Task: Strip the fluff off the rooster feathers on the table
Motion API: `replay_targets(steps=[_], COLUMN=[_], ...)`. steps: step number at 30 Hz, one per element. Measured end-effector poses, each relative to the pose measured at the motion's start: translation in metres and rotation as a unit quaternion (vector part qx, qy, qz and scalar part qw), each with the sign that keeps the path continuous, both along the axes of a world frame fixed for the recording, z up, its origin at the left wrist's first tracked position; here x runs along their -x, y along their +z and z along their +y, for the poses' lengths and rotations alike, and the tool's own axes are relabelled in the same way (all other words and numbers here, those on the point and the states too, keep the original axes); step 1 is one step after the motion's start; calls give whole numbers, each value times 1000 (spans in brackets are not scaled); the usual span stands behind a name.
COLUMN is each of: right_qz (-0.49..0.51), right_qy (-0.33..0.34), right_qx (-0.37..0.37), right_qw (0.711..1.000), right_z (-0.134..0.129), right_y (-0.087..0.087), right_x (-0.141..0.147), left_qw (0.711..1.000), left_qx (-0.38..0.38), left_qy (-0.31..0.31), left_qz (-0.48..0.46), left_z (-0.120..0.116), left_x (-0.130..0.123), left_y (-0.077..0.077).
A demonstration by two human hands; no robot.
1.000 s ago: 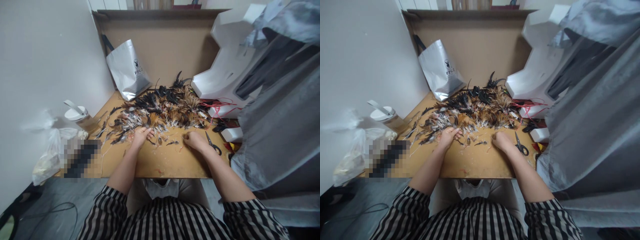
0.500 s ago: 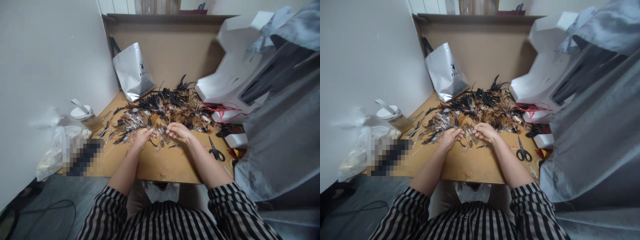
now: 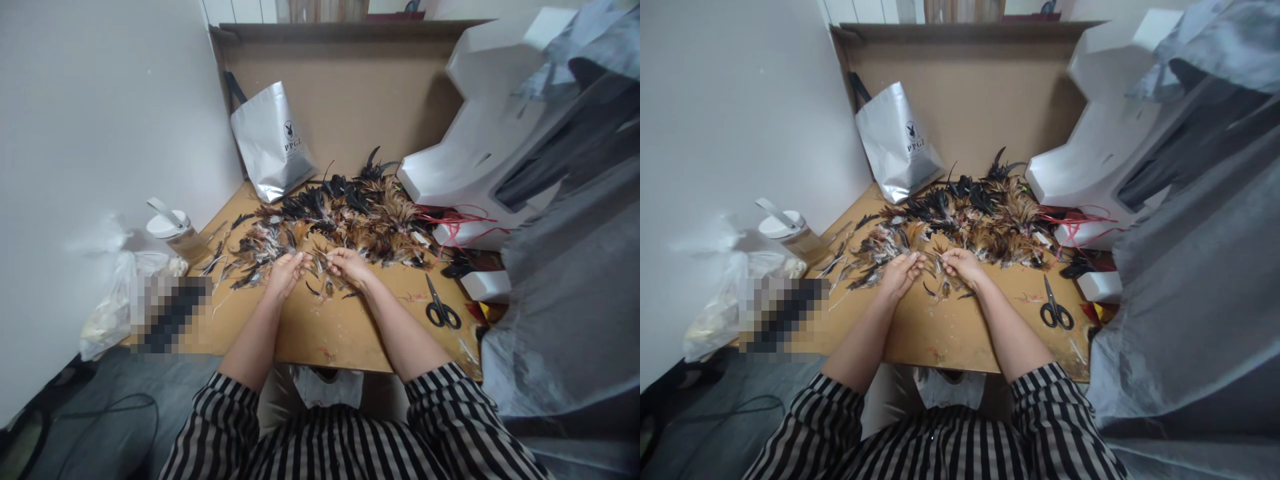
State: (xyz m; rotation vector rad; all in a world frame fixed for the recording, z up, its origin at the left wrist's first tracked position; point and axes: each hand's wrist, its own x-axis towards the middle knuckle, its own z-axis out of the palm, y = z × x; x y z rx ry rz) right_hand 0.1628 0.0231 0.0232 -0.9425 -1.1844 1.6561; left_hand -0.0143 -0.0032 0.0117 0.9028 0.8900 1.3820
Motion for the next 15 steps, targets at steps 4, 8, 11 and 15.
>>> replay_targets(steps=[4,8,11,15], right_qz=[-70,-145,-188,-216], right_qy=[-21,4,44,54], right_qx=[-41,-97,-133,-188], right_qw=[996,985,972,957], right_z=[-2,-9,-14,-15], right_y=[2,7,9,9], right_x=[-1,0,-1,-2], left_qw=[1000,999,999,995], left_qx=[-18,-28,-21,6], left_qy=[-7,-6,-25,-57], left_qz=[-21,-17,19,85], left_z=[-3,-4,-4,-3], left_x=[4,4,3,1], left_y=[4,6,4,0])
